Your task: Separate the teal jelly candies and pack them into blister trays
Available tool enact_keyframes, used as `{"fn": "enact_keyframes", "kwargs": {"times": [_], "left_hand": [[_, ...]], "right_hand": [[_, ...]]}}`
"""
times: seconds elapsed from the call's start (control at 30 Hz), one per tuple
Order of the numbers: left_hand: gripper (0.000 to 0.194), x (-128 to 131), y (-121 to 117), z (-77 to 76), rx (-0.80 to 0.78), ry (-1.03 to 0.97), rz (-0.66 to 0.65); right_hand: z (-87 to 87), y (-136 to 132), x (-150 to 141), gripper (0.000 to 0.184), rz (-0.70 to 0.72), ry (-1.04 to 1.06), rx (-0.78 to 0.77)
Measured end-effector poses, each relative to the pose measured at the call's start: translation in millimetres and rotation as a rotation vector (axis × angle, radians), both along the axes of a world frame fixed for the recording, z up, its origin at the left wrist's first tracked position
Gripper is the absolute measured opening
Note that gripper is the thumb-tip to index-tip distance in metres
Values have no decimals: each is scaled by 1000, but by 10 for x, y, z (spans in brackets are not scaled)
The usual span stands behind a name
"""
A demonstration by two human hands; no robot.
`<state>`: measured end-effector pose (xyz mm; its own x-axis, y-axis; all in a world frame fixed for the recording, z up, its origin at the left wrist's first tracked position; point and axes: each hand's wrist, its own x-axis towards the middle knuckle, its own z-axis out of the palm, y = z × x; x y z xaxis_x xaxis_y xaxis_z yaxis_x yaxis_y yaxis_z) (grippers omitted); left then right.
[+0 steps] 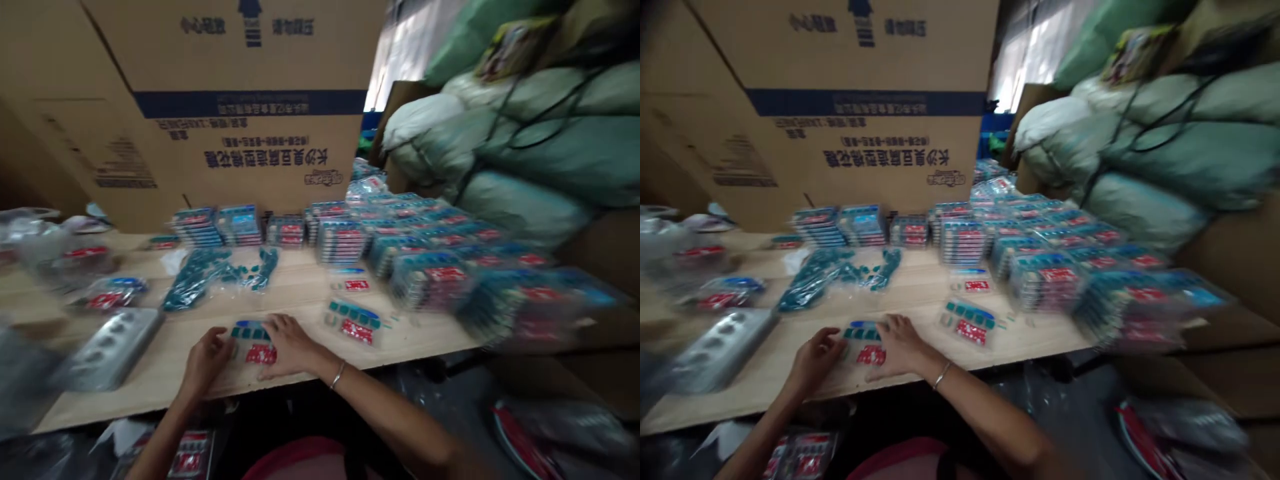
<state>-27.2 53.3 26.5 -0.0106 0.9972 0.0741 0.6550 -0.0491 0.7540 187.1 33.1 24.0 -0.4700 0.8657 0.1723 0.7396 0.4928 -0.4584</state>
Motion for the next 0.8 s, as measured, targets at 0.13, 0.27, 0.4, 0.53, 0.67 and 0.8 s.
{"fn": "enact_keyframes", "kwargs": {"times": [0.13,0.27,0.4,0.53,0.67,0.8], "left_hand": [[41,126,-143,-30,7,18,-92],[46,198,-251,30,-29,31,-175],[50,250,-197,83,-32,-8,-158],[46,595,-83,53,-35,-105,-231],[36,1245,33,18,-126,-287,-393],[31,1838,163,25,-312,-457,-421]], "right_hand": [[21,-225,88,93,-53,-17,-15],[136,-502,431,93,-49,47,-23],[288,-667,1175,77,-306,39,26],[286,-681,1763,73,-461,-39,37],[215,-639,1885,82,-408,-74,-50],[230,-598,1894,96,-383,-115,-145]]}}
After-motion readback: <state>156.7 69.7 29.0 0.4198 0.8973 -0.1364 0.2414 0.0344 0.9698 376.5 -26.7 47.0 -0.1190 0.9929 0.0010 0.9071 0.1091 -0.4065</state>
